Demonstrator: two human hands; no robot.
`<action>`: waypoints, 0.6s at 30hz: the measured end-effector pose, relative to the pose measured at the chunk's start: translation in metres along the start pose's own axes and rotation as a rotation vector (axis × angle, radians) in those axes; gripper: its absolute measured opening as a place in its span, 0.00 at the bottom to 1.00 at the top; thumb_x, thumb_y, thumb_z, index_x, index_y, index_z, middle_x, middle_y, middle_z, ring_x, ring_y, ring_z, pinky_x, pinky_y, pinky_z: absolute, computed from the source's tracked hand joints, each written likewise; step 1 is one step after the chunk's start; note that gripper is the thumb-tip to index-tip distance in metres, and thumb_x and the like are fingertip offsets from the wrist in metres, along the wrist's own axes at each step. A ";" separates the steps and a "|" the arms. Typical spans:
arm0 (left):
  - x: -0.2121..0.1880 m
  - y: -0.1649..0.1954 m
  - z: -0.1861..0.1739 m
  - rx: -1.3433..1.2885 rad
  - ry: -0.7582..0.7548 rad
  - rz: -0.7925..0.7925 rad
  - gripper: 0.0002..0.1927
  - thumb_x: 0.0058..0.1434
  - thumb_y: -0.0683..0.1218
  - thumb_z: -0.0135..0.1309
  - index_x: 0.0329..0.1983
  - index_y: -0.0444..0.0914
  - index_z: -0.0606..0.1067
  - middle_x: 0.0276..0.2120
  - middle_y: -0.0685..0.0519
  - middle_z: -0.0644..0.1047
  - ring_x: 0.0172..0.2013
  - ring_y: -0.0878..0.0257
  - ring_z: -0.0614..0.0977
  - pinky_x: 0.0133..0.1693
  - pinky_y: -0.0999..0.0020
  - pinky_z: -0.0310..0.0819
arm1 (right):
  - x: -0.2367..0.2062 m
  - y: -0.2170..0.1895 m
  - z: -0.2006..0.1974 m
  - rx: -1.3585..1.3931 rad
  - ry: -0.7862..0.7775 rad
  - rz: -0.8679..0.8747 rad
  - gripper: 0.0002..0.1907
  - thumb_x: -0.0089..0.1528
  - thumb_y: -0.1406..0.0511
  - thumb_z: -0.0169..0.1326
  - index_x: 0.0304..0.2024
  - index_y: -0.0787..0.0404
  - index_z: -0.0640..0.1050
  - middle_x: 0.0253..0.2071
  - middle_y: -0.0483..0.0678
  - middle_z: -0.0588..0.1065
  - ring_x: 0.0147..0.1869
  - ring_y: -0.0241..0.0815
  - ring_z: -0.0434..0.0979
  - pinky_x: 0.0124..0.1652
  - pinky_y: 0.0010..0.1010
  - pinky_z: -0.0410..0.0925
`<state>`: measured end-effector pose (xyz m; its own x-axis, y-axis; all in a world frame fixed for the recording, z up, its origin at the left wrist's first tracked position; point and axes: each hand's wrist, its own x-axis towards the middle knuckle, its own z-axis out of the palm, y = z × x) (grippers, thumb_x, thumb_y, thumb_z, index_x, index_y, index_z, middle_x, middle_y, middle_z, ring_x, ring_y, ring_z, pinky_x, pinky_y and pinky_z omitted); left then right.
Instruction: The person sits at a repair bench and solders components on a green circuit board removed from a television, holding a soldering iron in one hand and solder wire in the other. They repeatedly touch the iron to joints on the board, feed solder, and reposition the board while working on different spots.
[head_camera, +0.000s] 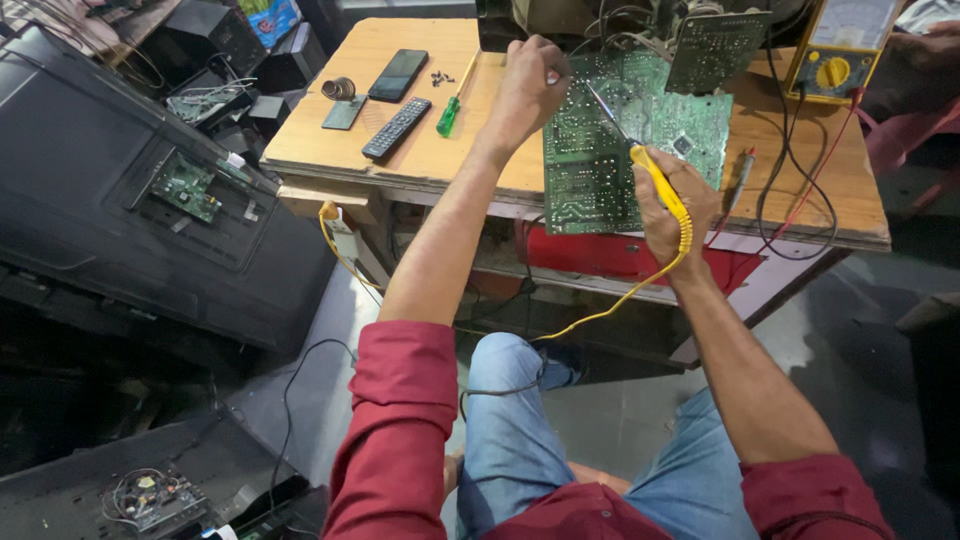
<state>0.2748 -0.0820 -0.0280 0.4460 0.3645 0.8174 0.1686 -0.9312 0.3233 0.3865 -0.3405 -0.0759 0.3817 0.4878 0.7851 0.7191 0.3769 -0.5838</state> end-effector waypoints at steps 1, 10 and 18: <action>0.001 -0.001 0.000 0.005 -0.001 0.007 0.04 0.52 0.38 0.60 0.28 0.39 0.78 0.34 0.50 0.76 0.41 0.50 0.74 0.45 0.58 0.68 | 0.000 0.000 0.000 0.004 0.000 -0.005 0.14 0.68 0.68 0.61 0.54 0.70 0.80 0.47 0.56 0.81 0.48 0.44 0.82 0.50 0.30 0.73; -0.001 -0.001 -0.003 -0.048 -0.040 -0.026 0.04 0.52 0.38 0.61 0.30 0.38 0.78 0.36 0.49 0.78 0.43 0.49 0.74 0.46 0.59 0.71 | 0.002 -0.001 0.002 -0.001 -0.001 -0.041 0.13 0.69 0.69 0.61 0.54 0.69 0.80 0.49 0.57 0.81 0.52 0.46 0.83 0.53 0.32 0.73; -0.006 -0.004 -0.013 -0.142 -0.071 -0.004 0.05 0.54 0.38 0.61 0.34 0.38 0.79 0.41 0.49 0.76 0.45 0.50 0.74 0.46 0.61 0.74 | -0.001 0.000 0.001 0.043 -0.002 -0.013 0.13 0.68 0.69 0.61 0.55 0.68 0.80 0.49 0.55 0.81 0.50 0.42 0.82 0.50 0.29 0.73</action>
<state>0.2597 -0.0808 -0.0280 0.5073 0.3623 0.7819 0.0466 -0.9175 0.3949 0.3857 -0.3406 -0.0769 0.3708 0.4843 0.7924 0.6984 0.4170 -0.5817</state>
